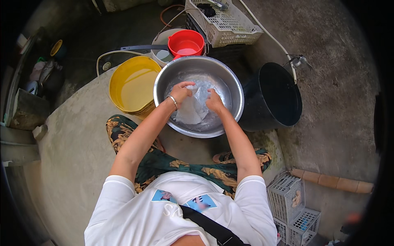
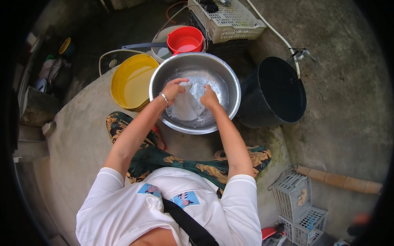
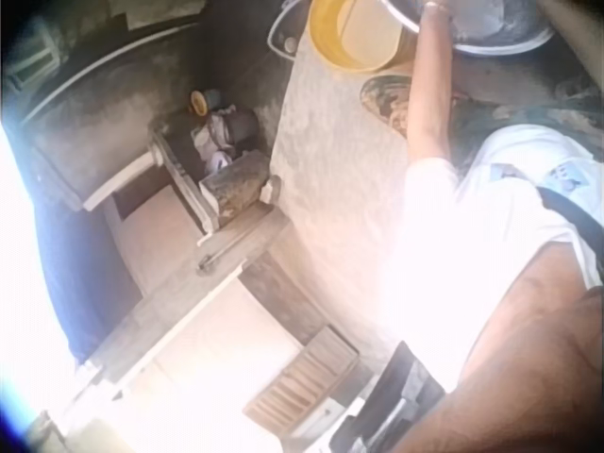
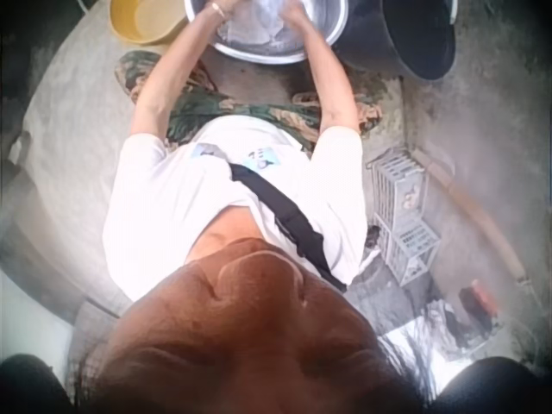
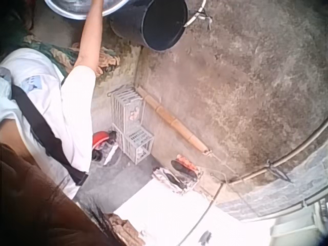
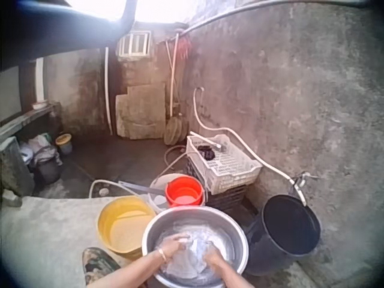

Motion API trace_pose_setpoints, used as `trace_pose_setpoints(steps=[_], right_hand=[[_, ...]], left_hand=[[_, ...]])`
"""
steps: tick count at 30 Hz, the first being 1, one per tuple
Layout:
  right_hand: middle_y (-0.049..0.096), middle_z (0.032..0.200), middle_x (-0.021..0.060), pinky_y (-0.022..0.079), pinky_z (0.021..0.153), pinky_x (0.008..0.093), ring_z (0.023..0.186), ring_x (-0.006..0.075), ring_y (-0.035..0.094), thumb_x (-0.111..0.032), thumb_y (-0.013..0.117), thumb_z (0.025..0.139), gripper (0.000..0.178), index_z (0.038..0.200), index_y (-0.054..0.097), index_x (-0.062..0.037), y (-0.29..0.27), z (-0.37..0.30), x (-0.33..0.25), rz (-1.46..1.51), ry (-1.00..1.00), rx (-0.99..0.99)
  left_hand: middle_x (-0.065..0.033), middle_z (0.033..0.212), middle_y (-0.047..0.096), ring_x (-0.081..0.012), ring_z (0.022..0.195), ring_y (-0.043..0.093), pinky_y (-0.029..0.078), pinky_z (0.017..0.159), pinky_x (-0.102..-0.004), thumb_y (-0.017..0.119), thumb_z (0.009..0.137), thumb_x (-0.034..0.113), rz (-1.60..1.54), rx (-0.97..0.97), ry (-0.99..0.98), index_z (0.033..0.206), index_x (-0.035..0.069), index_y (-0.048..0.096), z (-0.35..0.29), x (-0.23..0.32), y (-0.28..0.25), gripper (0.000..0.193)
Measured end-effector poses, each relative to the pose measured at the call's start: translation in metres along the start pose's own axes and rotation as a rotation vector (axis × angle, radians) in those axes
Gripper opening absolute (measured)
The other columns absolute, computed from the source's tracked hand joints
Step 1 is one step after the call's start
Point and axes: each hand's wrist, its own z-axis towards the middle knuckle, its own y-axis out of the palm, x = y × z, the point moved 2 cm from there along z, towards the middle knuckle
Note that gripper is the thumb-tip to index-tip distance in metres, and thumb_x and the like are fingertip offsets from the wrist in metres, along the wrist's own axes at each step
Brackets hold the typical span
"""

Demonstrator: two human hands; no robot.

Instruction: The person washes a white cloth by hand in a metal basin filled with water. They scrub and rinse the cloth, then use a red scoop to add more water from a bucket. Finally, they wring out the cloth and hang it on a line.

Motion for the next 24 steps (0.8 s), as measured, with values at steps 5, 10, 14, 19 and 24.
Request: trace_pose_setpoints(steps=[5,10,14,19,24], right_hand=[[0.056,0.102,0.0102,0.045,0.077,0.0334,0.091,0.0196,0.056,-0.002,0.055,0.07,0.042,0.112,0.05,-0.0037,0.02,-0.004,-0.022,0.829,-0.003,-0.524],[0.056,0.1,0.011,0.046,0.066,0.0375,0.088,0.0225,0.056,-0.013,0.063,0.071,0.042,0.109,0.05,-0.0007,0.007,-0.005,-0.007,0.989,0.196,-0.309],[0.057,0.098,0.015,0.048,0.073,0.0397,0.089,0.025,0.058,-0.022,0.066,0.074,0.05,0.114,0.047,0.001,-0.008,0.004,-0.001,0.161,0.369,0.023],[0.057,0.103,0.02,0.046,0.08,0.0364,0.09,0.0273,0.059,-0.025,0.064,0.075,0.053,0.119,0.047,-0.0002,0.023,0.022,0.035,-0.159,-0.03,0.109],[0.055,0.112,0.0191,0.049,0.075,0.0374,0.097,0.0315,0.057,-0.026,0.059,0.078,0.05,0.123,0.047,-0.0078,-0.003,0.018,0.001,0.282,0.133,-0.21]], left_hand=[[-0.0107,0.099,0.058,-0.0204,0.087,0.057,0.048,0.078,-0.0328,0.046,0.064,-0.006,-0.178,-0.384,0.012,0.109,0.006,0.055,-0.039,0.054,0.024,0.048],[-0.0107,0.107,0.054,-0.0201,0.098,0.052,0.044,0.085,-0.0333,0.057,0.072,0.004,-0.03,-0.063,0.074,0.12,0.003,0.047,-0.012,0.051,-0.024,0.048],[-0.0213,0.123,0.046,-0.0288,0.11,0.049,0.038,0.092,-0.0327,0.07,0.07,0.02,0.216,0.414,0.042,0.131,-0.008,0.026,0.026,0.006,-0.058,0.081],[-0.0217,0.123,0.046,-0.0303,0.115,0.044,0.034,0.095,-0.0346,0.065,0.072,0.018,0.494,0.406,-0.079,0.125,-0.008,0.037,0.034,-0.043,-0.03,0.066],[-0.0174,0.124,0.048,-0.0278,0.114,0.047,0.035,0.096,-0.031,0.063,0.071,0.018,0.221,0.262,-0.206,0.126,0.007,0.041,0.032,-0.046,-0.025,0.061]])
